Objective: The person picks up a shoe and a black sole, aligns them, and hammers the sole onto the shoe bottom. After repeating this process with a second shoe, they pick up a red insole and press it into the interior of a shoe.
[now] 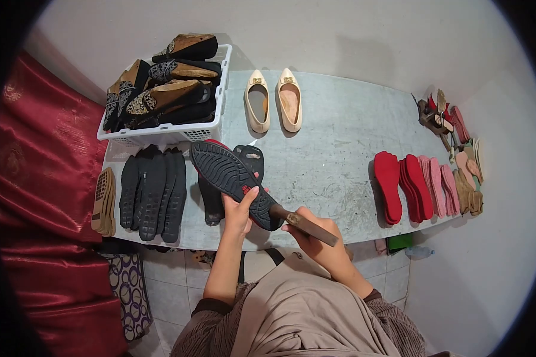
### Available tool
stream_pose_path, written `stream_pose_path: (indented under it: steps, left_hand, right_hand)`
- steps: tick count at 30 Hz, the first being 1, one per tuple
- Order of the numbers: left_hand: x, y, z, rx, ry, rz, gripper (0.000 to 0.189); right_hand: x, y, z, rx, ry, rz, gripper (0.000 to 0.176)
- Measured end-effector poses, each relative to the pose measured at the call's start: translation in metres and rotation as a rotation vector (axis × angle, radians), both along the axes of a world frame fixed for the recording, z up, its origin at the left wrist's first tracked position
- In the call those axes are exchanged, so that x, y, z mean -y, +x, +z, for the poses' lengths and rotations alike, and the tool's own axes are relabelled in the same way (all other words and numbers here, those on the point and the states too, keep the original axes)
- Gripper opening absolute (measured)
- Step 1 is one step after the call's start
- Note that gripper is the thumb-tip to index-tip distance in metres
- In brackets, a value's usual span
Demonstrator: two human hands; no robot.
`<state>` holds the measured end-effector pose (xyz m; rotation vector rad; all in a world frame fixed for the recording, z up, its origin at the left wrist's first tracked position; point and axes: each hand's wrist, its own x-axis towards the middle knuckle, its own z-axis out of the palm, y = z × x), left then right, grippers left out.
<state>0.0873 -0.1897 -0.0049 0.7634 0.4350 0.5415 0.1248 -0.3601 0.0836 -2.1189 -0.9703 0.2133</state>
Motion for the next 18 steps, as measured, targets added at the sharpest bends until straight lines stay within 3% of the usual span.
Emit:
stream_pose_path:
  steps: [10,12,18]
  left_hand:
    - [-0.002,-0.003,-0.002,-0.038,-0.007,0.009,0.054]
    - [-0.002,-0.003,0.001,-0.007,-0.040,-0.001,0.052]
    - [0.001,-0.002,0.005,-0.014,-0.037,-0.033,0.053]
  right_hand:
    - [0.006,-0.005,0.007,-0.114,-0.074,0.045,0.023]
    - [0.005,-0.005,0.012,-0.275,-0.029,0.069,0.022]
    - [-0.005,-0.010,-0.001,-0.083,0.031,0.048,0.022]
